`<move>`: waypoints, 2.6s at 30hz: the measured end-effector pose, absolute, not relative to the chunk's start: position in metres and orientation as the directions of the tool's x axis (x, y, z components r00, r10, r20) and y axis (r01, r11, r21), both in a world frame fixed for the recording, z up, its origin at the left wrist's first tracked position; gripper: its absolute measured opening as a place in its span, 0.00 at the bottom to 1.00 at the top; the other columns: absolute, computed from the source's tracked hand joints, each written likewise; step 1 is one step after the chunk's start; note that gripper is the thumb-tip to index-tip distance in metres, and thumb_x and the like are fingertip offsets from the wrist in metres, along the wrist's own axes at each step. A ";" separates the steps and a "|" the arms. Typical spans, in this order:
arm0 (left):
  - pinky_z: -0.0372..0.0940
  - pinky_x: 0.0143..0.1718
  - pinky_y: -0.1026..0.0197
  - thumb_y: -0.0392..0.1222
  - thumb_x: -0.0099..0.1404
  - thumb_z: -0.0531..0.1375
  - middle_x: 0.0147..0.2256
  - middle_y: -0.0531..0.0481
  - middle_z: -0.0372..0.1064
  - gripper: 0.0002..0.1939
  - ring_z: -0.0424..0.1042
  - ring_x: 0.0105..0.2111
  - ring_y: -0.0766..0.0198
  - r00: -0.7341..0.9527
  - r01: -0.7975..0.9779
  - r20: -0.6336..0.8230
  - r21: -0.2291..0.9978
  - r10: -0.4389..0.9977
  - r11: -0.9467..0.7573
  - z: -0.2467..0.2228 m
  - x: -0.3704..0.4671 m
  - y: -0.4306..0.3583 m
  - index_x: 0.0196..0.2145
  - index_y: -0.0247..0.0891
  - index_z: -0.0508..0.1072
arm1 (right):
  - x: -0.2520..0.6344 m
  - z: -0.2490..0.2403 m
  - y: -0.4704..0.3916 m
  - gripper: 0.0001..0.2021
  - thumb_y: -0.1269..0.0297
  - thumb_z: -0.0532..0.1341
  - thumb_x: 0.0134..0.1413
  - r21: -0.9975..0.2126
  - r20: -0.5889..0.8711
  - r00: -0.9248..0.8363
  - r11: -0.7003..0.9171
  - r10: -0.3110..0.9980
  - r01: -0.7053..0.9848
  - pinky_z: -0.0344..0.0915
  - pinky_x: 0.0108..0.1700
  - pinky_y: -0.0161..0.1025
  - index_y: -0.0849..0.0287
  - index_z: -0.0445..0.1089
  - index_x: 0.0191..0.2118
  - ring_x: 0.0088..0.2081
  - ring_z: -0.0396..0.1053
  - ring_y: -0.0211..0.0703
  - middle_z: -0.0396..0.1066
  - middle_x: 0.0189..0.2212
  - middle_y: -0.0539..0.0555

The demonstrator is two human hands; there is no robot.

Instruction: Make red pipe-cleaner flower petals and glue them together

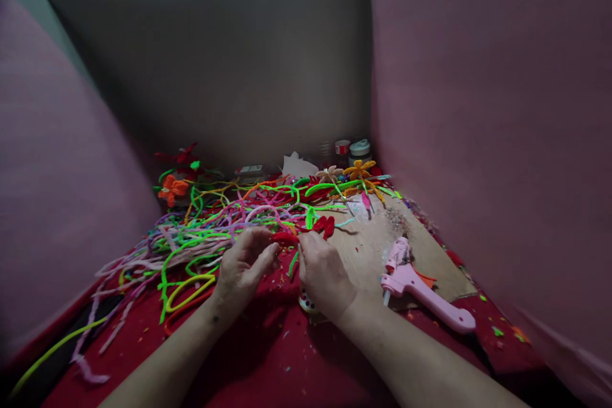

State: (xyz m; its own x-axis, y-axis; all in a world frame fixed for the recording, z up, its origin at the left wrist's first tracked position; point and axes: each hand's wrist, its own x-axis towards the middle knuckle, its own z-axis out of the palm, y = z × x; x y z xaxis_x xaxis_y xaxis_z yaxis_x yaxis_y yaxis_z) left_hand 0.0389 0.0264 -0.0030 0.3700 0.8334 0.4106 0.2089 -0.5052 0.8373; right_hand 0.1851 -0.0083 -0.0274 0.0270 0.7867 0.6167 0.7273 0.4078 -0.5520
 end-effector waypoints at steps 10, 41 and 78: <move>0.60 0.22 0.70 0.39 0.62 0.54 0.24 0.56 0.63 0.04 0.63 0.20 0.73 0.354 0.198 0.500 0.786 0.790 -0.586 -0.008 0.038 0.027 0.35 0.38 0.65 | 0.184 -0.032 -0.010 0.12 0.76 0.47 0.58 -0.422 0.681 -0.056 0.454 0.730 0.784 0.63 0.34 0.41 0.66 0.67 0.36 0.32 0.65 0.46 0.67 0.29 0.59; 0.62 0.26 0.70 0.29 0.62 0.54 0.26 0.54 0.66 0.08 0.67 0.23 0.72 0.541 0.375 0.709 0.279 0.453 -0.884 -0.001 0.025 0.037 0.39 0.36 0.66 | 0.193 -0.014 -0.001 0.08 0.65 0.63 0.41 -0.884 -0.071 -0.080 -0.100 0.994 -0.457 0.55 0.20 0.31 0.65 0.68 0.21 0.16 0.57 0.29 0.64 0.17 0.48; 0.63 0.29 0.67 0.36 0.63 0.53 0.27 0.52 0.69 0.05 0.67 0.25 0.69 0.418 0.468 0.610 0.491 0.673 -0.735 -0.012 0.037 0.044 0.34 0.36 0.69 | 0.207 0.010 -0.013 0.02 0.69 0.60 0.50 -0.813 0.474 0.550 0.581 0.688 -0.026 0.66 0.32 0.38 0.58 0.70 0.31 0.27 0.68 0.37 0.68 0.26 0.49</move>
